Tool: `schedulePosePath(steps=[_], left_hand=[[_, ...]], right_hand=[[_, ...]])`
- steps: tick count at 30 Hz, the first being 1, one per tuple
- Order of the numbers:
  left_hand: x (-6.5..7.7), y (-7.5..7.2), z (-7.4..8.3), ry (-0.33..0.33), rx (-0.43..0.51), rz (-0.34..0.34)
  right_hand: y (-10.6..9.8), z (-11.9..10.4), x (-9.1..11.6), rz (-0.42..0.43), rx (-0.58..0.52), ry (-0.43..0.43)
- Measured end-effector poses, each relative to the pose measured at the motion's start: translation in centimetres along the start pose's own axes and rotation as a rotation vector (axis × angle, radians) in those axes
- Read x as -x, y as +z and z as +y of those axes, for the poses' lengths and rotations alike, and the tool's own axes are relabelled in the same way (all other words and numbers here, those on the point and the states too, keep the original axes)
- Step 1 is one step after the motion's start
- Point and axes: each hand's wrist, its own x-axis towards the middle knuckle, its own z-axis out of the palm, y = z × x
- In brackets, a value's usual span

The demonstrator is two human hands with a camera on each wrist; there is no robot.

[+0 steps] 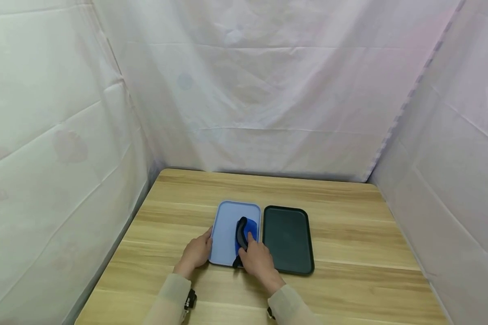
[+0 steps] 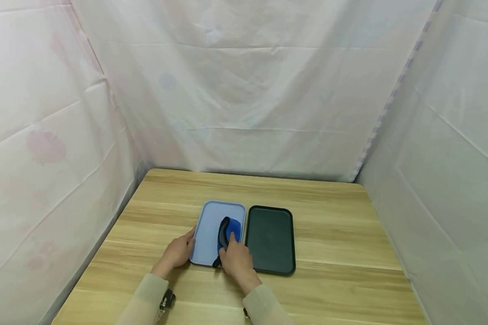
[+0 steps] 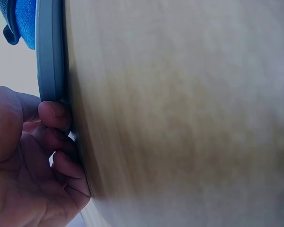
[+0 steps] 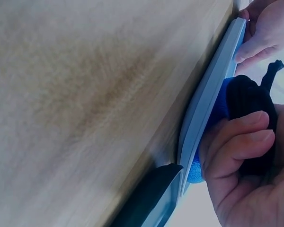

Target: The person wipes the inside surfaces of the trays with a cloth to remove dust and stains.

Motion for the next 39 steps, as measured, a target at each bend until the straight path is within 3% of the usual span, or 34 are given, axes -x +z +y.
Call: schedulePosePath(steps=[15,39], left_hand=[[0.1,-0.2,0.0,0.007,-0.002,0.001],[0.0,-0.1,0.1,0.0,-0.018,-0.012]], right_hand=[[-0.2,-0.2,-1.7,0.012,-0.001,0.014],[-1.6,0.2,-5.3,-0.038,-0.006,0.013]])
